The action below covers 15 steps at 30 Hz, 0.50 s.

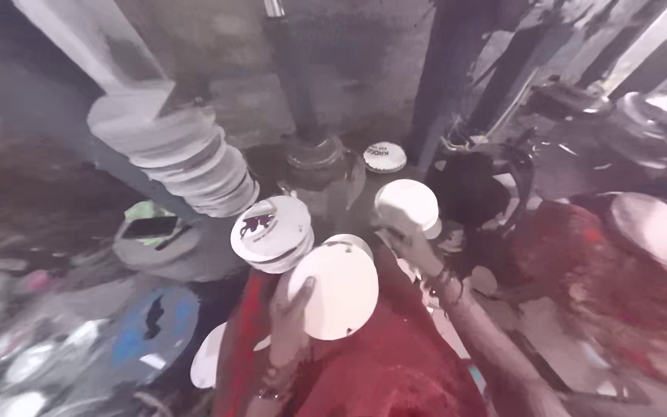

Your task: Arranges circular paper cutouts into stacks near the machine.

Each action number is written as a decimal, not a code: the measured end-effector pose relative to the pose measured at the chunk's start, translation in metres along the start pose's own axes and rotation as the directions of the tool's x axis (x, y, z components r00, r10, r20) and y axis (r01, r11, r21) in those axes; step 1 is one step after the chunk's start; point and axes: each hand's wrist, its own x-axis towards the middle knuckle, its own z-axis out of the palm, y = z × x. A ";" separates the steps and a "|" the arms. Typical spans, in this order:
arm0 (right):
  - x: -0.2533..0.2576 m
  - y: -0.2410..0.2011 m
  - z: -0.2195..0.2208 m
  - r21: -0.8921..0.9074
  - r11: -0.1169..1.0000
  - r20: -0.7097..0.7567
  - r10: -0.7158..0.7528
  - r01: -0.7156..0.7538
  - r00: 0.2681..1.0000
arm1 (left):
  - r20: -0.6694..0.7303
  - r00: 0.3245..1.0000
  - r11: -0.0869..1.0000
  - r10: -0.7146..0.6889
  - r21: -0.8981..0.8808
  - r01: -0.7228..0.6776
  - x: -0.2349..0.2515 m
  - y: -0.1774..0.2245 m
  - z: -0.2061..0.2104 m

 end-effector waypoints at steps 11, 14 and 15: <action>0.023 0.067 -0.059 -0.221 0.762 -0.437 0.480 -0.608 0.761 | 0.051 0.996 0.996 0.077 0.045 -0.079 0.008 -0.016 -0.005; 0.019 0.066 -0.059 0.041 0.879 -0.452 0.441 -0.476 0.775 | 0.022 0.995 0.993 0.096 0.065 -0.098 0.009 -0.014 -0.005; 0.016 0.065 -0.058 0.115 0.890 -0.452 0.442 -0.441 0.775 | 0.018 0.993 0.992 0.113 0.058 -0.113 0.010 -0.014 -0.006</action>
